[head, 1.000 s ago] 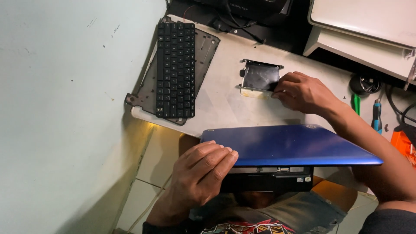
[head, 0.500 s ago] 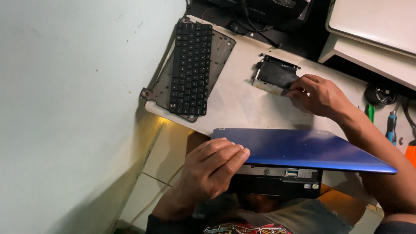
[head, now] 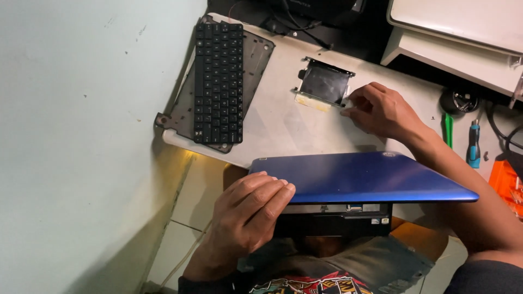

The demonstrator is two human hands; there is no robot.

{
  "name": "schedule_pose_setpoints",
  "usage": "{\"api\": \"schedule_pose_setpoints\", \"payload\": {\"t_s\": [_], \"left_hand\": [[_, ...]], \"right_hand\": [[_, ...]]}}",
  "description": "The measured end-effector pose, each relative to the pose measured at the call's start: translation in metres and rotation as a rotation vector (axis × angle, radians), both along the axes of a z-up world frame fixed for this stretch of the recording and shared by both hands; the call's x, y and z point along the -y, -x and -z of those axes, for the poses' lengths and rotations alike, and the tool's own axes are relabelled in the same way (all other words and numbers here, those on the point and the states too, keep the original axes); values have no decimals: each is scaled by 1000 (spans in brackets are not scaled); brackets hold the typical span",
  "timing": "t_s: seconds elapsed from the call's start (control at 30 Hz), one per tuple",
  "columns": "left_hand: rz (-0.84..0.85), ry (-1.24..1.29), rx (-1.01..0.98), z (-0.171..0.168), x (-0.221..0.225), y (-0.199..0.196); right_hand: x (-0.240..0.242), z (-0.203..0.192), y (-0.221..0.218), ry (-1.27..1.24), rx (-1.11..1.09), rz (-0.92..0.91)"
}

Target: The person is disassembling a laptop by removing screws with a screwdriver, prying the case open, and then installing or replacing the internal battery.

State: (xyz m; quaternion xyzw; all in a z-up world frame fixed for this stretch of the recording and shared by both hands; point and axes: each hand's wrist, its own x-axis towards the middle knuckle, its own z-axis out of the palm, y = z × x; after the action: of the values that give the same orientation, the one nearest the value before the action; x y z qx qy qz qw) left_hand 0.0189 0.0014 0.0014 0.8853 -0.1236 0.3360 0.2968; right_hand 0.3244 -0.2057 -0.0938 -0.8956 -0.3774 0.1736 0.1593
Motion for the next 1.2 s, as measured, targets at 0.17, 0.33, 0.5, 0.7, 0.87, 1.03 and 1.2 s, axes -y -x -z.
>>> {"api": "schedule_pose_setpoints", "payload": {"t_s": [0.17, 0.33, 0.5, 0.7, 0.87, 1.03, 1.2], "left_hand": [[-25, -23, 30, -2, 1, -4], [-22, -28, 17, -2, 0, -4], [-31, -8, 11, -4, 2, -3], [-19, -17, 35, -1, -1, 0], [-31, -15, 50, -2, -1, 1], [-39, -53, 62, 3, -2, 2], [-1, -9, 74, 5, -4, 4]], "right_hand": [[6, 6, 1, -69, 21, -32], [7, 13, 1, -108, 33, -47], [2, 24, 1, -193, 173, -177], [-4, 25, 5, -249, 255, -233], [1, 18, 2, -176, 164, -138], [30, 7, -5, -191, 286, -180], [115, 9, -24, -333, 397, -150]]}}
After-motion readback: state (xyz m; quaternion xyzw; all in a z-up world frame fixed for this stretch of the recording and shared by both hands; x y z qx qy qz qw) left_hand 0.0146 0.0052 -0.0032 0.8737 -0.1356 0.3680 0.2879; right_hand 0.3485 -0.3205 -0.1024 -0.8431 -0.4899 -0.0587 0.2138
